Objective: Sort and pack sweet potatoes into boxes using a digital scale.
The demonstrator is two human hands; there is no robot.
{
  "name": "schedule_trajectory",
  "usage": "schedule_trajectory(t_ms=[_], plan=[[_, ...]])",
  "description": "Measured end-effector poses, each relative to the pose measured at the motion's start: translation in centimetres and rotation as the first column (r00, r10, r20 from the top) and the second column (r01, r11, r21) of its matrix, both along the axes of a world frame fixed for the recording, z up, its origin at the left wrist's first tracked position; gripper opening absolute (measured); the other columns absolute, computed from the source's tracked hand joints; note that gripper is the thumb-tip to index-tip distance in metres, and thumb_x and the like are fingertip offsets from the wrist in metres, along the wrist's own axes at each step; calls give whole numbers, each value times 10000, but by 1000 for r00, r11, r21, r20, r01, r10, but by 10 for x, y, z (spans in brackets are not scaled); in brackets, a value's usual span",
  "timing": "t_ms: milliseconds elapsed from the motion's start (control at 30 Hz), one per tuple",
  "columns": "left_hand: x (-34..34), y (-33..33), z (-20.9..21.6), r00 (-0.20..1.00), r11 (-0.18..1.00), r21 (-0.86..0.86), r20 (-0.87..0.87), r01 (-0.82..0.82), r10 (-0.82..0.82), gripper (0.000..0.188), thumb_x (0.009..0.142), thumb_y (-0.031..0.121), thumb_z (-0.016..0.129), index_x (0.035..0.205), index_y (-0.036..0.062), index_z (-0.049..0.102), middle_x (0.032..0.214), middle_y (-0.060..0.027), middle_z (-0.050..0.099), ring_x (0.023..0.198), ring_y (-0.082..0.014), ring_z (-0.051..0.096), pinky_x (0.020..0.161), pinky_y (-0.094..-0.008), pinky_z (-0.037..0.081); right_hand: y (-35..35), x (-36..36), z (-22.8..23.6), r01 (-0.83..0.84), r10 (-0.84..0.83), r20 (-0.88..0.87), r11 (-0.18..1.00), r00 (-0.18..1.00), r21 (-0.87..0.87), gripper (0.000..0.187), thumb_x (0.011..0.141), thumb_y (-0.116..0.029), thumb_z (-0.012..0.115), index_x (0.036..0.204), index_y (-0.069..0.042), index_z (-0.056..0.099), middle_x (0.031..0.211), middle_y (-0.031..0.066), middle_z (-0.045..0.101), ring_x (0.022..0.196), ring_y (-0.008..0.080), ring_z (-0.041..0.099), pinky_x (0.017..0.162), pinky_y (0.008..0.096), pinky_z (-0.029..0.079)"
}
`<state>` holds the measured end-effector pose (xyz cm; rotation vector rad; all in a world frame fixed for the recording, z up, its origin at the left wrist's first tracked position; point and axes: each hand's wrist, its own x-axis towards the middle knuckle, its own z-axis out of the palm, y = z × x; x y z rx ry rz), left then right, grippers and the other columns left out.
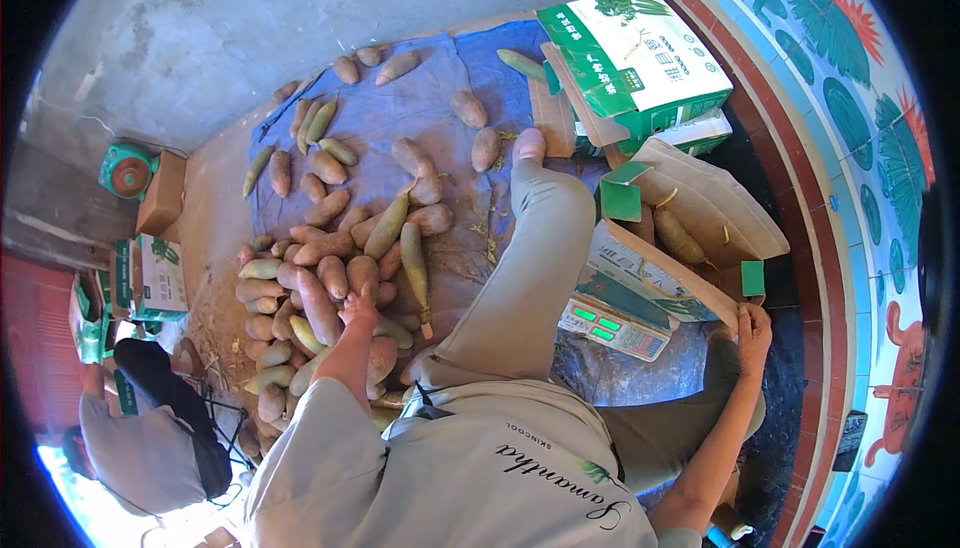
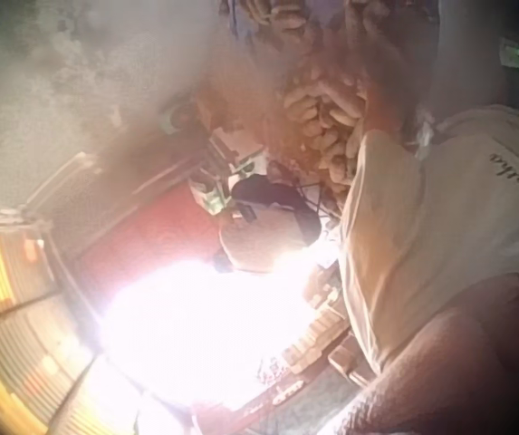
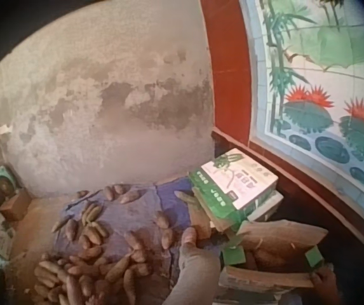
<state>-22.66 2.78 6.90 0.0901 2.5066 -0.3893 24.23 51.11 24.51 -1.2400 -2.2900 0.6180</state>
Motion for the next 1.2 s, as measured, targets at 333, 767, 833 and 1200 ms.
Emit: schedule_trajectory(t_ms=[333,767,833,1200], plan=[[-8,7,-25,991,993,-116,-123,34,-49,573,932,128,376,1441,305,180,1273,-111,486,1151,-238,516,947,-473,383,0,0,-3,5,-5,-13,1000,1000,-1,211,871,-157,534,900,25,636,884,151,622,839,260,581,788,328,439],[-15,17,-17,989,1000,-25,-149,-6,2,660,874,207,510,1441,205,173,1160,-144,553,1050,-243,583,865,-381,465,5,-1,-5,58,-60,-41,997,997,-47,210,866,-167,545,896,14,648,870,150,632,832,255,590,776,327,444],[-23,16,-12,993,992,87,-71,-93,100,703,861,219,543,1444,183,152,1173,-177,555,1070,-277,578,870,-377,477,5,-2,-4,61,-63,-43,997,997,-44,204,865,-161,547,897,13,648,867,148,633,832,251,591,775,325,444],[-67,-40,-64,981,967,176,38,183,-193,612,808,174,587,1359,187,320,1168,-188,575,1058,-334,576,872,-409,482,3,-13,-3,15,-14,-30,999,999,44,178,866,-130,540,888,28,621,852,141,614,818,252,590,770,320,450]])
